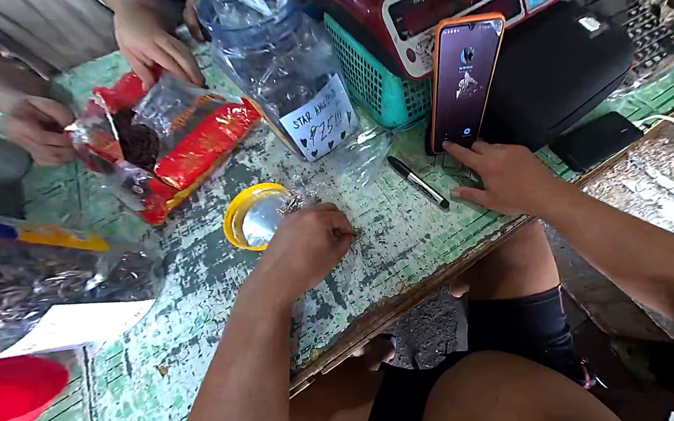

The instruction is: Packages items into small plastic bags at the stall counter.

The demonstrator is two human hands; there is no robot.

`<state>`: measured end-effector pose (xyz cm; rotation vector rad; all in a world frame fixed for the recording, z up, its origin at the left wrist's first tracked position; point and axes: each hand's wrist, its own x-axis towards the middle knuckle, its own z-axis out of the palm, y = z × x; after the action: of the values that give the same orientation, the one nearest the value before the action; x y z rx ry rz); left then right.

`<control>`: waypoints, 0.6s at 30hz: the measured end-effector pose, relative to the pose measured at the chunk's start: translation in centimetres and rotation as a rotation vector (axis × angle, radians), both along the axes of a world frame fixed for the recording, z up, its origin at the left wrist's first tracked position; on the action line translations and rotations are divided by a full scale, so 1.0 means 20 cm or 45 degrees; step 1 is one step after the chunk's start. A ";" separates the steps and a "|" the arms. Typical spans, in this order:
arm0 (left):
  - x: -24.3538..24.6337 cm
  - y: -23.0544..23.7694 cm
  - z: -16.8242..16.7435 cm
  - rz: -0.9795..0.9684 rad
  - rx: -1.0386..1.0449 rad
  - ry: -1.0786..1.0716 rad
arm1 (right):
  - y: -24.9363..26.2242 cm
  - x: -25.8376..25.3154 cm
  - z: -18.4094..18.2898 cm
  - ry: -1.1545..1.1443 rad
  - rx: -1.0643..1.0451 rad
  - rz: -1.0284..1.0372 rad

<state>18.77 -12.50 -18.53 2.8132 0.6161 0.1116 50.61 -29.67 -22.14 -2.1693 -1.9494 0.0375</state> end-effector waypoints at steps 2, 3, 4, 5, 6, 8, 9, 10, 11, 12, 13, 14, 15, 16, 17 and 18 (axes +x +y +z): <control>0.01 -0.01 0.01 0.034 0.027 0.037 | 0.01 -0.01 0.00 -0.004 0.001 -0.020; 0.01 -0.02 0.01 0.040 0.039 0.041 | 0.01 -0.01 0.00 -0.011 0.001 -0.028; 0.01 -0.03 0.01 0.039 0.045 0.036 | 0.01 -0.01 0.00 -0.018 -0.004 -0.034; 0.00 -0.04 0.01 0.035 0.031 0.016 | 0.01 -0.02 0.00 -0.019 -0.010 -0.043; 0.00 -0.04 0.02 0.032 -0.002 -0.018 | 0.02 -0.02 0.01 -0.021 -0.023 -0.057; -0.01 -0.06 0.06 0.033 -0.116 -0.129 | 0.02 -0.03 0.02 -0.027 -0.048 -0.075; -0.02 -0.06 0.09 0.037 -0.185 -0.192 | 0.02 -0.03 0.02 -0.025 -0.066 -0.084; -0.04 -0.06 0.11 0.043 -0.259 -0.264 | 0.02 -0.04 0.03 -0.027 -0.081 -0.091; -0.06 -0.04 0.14 0.039 -0.325 -0.361 | 0.03 -0.04 0.03 -0.026 -0.090 -0.095; -0.09 -0.02 0.17 0.021 -0.402 -0.482 | 0.03 -0.05 0.03 -0.030 -0.082 -0.095; -0.13 0.01 0.19 -0.016 -0.473 -0.613 | 0.03 -0.05 0.02 -0.025 -0.063 -0.097; -0.16 0.04 0.20 -0.040 -0.514 -0.735 | 0.02 -0.04 0.01 -0.018 -0.032 -0.102; -0.18 0.08 0.22 -0.036 -0.518 -0.842 | 0.02 -0.04 0.00 -0.011 0.005 -0.109; -0.21 0.11 0.22 -0.008 -0.497 -0.936 | 0.02 -0.04 -0.01 -0.003 0.037 -0.117; -0.22 0.13 0.23 0.041 -0.464 -1.009 | 0.01 -0.04 -0.01 0.010 0.057 -0.125; -0.22 0.15 0.22 0.114 -0.418 -1.068 | 0.01 -0.04 -0.01 0.028 0.072 -0.131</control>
<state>14.31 -9.51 -14.05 2.1334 0.4812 1.0309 49.79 -29.50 -22.34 -2.2191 -1.8023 -0.0101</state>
